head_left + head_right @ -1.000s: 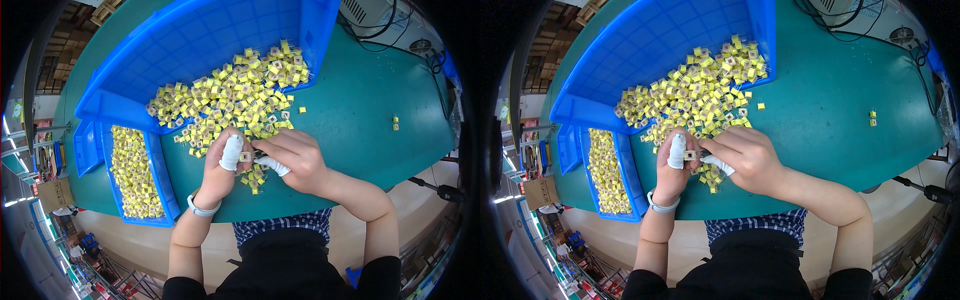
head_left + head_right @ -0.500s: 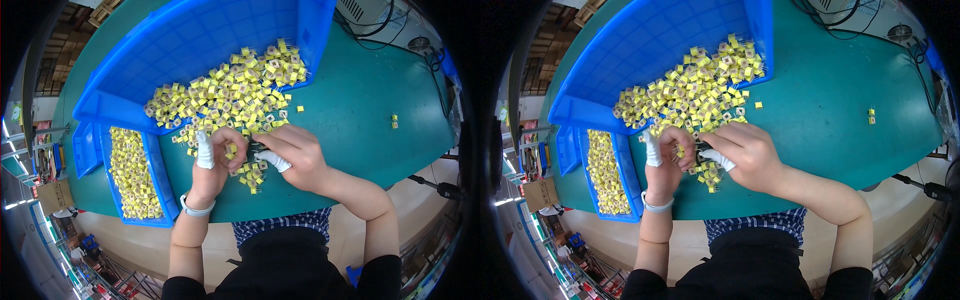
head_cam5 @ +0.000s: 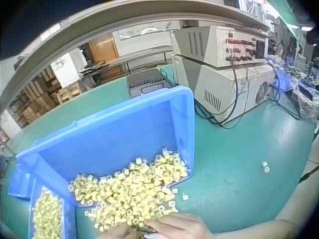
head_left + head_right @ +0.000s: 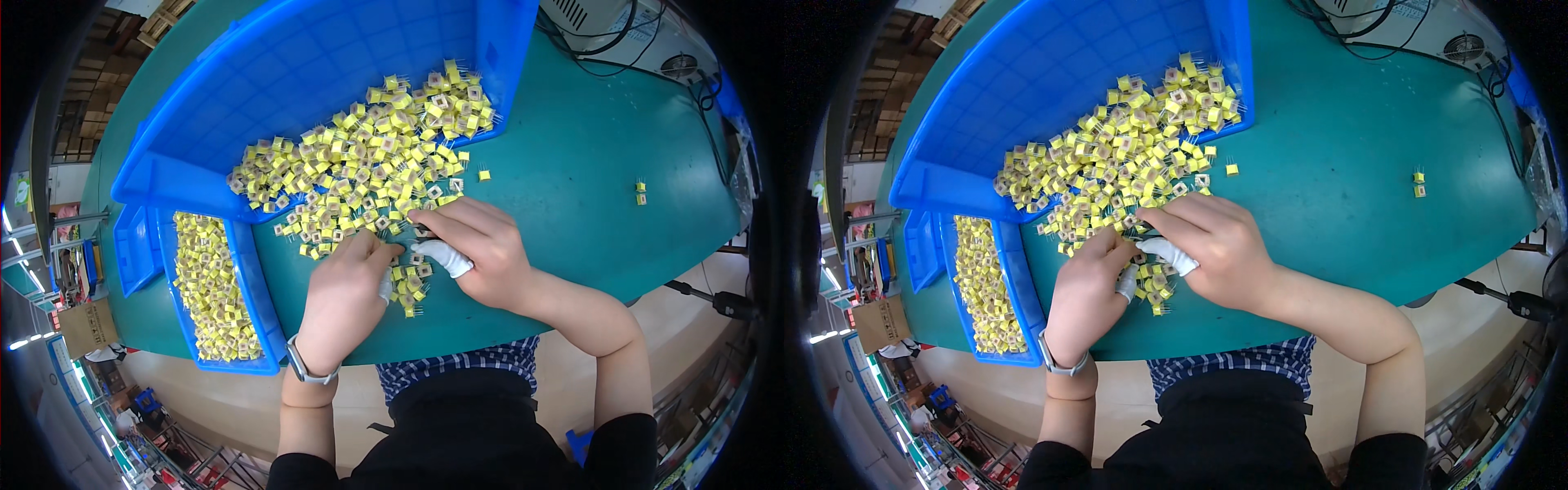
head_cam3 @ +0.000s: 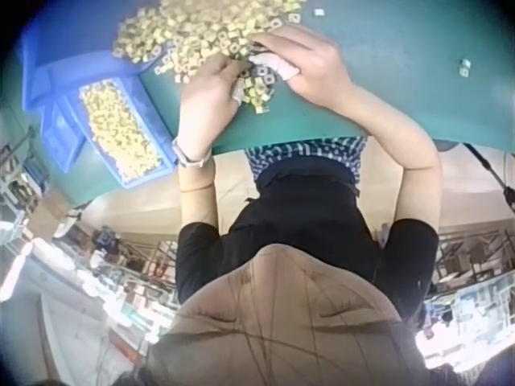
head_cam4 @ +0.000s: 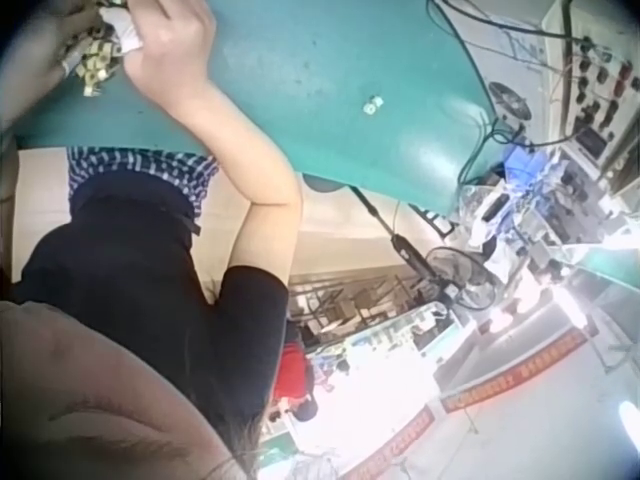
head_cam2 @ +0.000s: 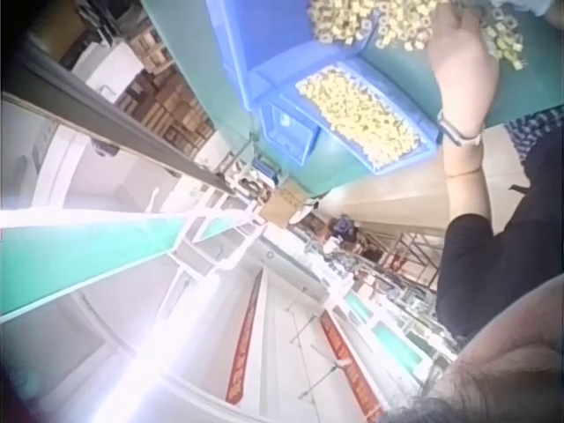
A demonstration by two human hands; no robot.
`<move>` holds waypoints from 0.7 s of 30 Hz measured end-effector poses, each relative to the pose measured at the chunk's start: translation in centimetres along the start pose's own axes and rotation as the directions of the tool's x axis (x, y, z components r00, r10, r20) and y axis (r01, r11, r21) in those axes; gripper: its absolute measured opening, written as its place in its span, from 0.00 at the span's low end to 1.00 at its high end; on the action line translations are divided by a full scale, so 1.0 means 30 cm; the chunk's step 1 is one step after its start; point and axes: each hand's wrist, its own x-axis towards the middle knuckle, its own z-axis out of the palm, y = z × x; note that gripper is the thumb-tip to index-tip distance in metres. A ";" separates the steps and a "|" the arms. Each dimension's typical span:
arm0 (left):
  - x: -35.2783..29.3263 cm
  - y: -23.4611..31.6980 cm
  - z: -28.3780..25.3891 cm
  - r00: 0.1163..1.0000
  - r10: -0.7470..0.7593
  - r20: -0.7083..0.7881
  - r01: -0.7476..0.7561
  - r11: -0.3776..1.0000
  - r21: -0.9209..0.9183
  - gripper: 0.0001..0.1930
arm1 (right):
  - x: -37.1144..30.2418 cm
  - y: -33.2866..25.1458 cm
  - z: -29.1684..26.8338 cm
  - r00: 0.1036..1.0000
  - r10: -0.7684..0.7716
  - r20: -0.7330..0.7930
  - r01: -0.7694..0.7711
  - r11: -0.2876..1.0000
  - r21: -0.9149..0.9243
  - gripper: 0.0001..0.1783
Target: The person picks up a transformer from a blue bin, trims its pins using shears, and places the finished component into a separate blue bin.
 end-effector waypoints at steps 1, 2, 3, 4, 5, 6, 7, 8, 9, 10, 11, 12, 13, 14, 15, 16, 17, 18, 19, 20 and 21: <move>0.001 0.001 0.005 1.000 0.000 0.000 0.000 1.000 -0.001 0.16 | 0.001 -0.001 0.001 1.000 -0.001 -0.005 0.001 1.000 0.005 0.20; 0.000 0.002 0.009 1.000 0.003 -0.007 -0.003 0.999 0.039 0.14 | 0.001 -0.003 0.001 1.000 -0.001 -0.004 0.001 1.000 0.005 0.20; -0.001 0.005 0.012 1.000 0.006 -0.015 -0.005 0.997 0.080 0.13 | 0.002 -0.004 0.000 1.000 0.003 -0.004 -0.003 1.000 0.007 0.20; 0.001 0.009 0.012 1.000 0.005 -0.016 -0.004 0.997 0.080 0.13 | 0.003 -0.006 -0.002 1.000 0.008 -0.003 -0.008 1.000 0.009 0.20; 0.007 0.014 0.015 1.000 0.008 -0.028 -0.006 0.996 0.086 0.11 | 0.002 -0.005 -0.004 1.000 0.008 -0.002 -0.008 1.000 0.008 0.20; 0.012 0.019 0.015 0.999 0.011 -0.041 -0.007 0.996 0.093 0.10 | 0.000 -0.004 -0.006 1.000 0.009 -0.001 -0.009 1.000 0.005 0.20; 0.014 0.025 0.013 0.999 0.011 -0.043 -0.007 0.996 0.092 0.10 | 0.000 -0.003 -0.010 1.000 0.009 0.000 -0.009 1.000 0.001 0.20; 0.015 0.028 0.010 0.999 -0.009 -0.053 0.010 1.000 0.023 0.10 | -0.001 -0.003 -0.012 1.000 0.008 0.001 -0.008 1.000 0.000 0.20; 0.017 0.031 0.009 0.998 -0.030 -0.064 0.027 0.999 -0.046 0.09 | -0.001 -0.004 -0.015 1.000 0.012 0.004 -0.012 1.000 -0.005 0.20; 0.024 0.031 0.017 0.997 -0.030 -0.068 0.027 0.999 -0.047 0.09 | 0.001 -0.004 -0.019 1.000 0.016 0.008 -0.015 1.000 -0.011 0.20; 0.032 0.026 0.029 0.993 -0.048 -0.112 0.024 0.977 -0.213 0.09 | 0.004 -0.008 -0.023 1.000 0.008 0.011 -0.008 1.000 -0.013 0.20; 0.041 0.017 0.042 0.985 -0.072 -0.154 0.010 0.928 -0.373 0.09 | 0.005 -0.012 -0.029 0.999 0.042 0.005 -0.042 0.999 0.015 0.19; 0.049 0.002 0.055 0.983 -0.021 -0.185 -0.058 0.909 -0.412 0.09 | 0.008 -0.018 -0.035 0.997 0.074 0.002 -0.074 0.996 0.042 0.18; 0.059 0.011 0.050 0.980 -0.021 -0.200 -0.065 0.907 -0.417 0.09 | 0.010 -0.022 -0.040 0.998 0.062 0.009 -0.062 0.998 0.033 0.18; 0.068 0.026 0.040 0.985 -0.130 -0.118 0.032 0.794 -0.607 0.09 | 0.012 -0.029 -0.046 0.992 0.124 0.037 -0.126 0.990 0.060 0.18; 0.076 0.035 0.032 0.977 -0.213 -0.016 0.126 0.635 -0.762 0.09 | 0.016 -0.037 -0.052 0.981 0.184 0.068 -0.189 0.978 0.083 0.17; 0.079 0.023 0.041 0.973 -0.230 0.011 0.135 0.532 -0.836 0.10 | 0.018 -0.041 -0.052 0.983 0.166 0.081 -0.172 0.983 0.072 0.17; 0.079 0.011 0.052 0.972 -0.234 -0.011 0.116 0.523 -0.845 0.10 | 0.020 -0.043 -0.047 0.980 0.184 0.079 -0.191 0.977 0.093 0.17; 0.078 -0.004 0.065 0.974 -0.228 0.001 0.105 0.442 -0.891 0.11 | 0.021 -0.044 -0.042 0.976 0.201 0.080 -0.209 0.971 0.114 0.17; 0.081 -0.018 0.085 0.975 -0.220 0.015 0.094 0.355 -0.930 0.11 | 0.019 -0.043 -0.041 0.978 0.182 0.099 -0.192 0.976 0.101 0.17; 0.080 -0.031 0.097 0.976 -0.213 0.035 0.100 0.305 -0.947 0.12 | 0.018 -0.048 -0.041 0.976 0.198 0.093 -0.207 0.974 0.094 0.17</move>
